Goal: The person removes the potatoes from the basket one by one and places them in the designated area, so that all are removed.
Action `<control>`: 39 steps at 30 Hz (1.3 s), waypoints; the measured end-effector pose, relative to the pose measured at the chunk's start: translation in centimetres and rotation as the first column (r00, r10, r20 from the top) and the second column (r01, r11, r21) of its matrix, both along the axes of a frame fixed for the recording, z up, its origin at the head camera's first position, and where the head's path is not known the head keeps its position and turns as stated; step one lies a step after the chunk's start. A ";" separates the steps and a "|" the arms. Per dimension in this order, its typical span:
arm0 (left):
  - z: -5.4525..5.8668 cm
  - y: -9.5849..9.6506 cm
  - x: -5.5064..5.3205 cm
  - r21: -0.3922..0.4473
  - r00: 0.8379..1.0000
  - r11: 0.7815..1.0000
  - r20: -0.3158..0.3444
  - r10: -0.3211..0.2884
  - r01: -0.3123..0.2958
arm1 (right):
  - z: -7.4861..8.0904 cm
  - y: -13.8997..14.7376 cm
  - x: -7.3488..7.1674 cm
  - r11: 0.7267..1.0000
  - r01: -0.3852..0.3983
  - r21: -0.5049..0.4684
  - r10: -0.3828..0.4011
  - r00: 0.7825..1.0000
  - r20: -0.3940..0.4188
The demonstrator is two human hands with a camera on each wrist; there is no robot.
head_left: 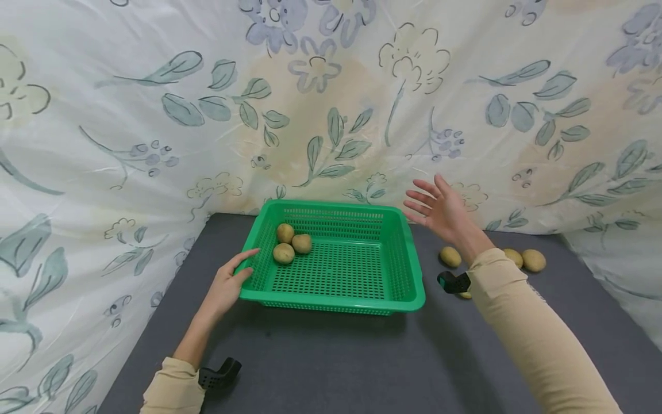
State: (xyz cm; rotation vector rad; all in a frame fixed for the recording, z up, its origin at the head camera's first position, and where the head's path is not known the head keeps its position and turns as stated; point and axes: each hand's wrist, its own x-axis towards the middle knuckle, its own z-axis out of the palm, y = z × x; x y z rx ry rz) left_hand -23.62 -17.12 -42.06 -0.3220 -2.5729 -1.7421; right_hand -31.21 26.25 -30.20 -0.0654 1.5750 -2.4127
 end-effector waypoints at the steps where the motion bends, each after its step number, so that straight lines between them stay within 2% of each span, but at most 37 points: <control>1: 0.0 0.0 0.0 -0.001 1.000 1.000 -0.002 -0.001 0.001 | 0.0 -0.3 -0.1 1.000 -0.004 0.002 0.004 1.000 0.002; 18: -0.2 0.0 -0.2 -0.004 1.000 1.000 -0.009 0.004 -0.004 | -0.6 -4.2 -1.7 0.997 -0.046 0.064 0.047 0.999 -0.016; 39: -0.3 -0.1 -0.2 0.003 1.000 1.000 -0.009 0.008 -0.008 | -1.9 -8.3 -3.6 0.996 -0.053 0.073 0.052 0.999 0.010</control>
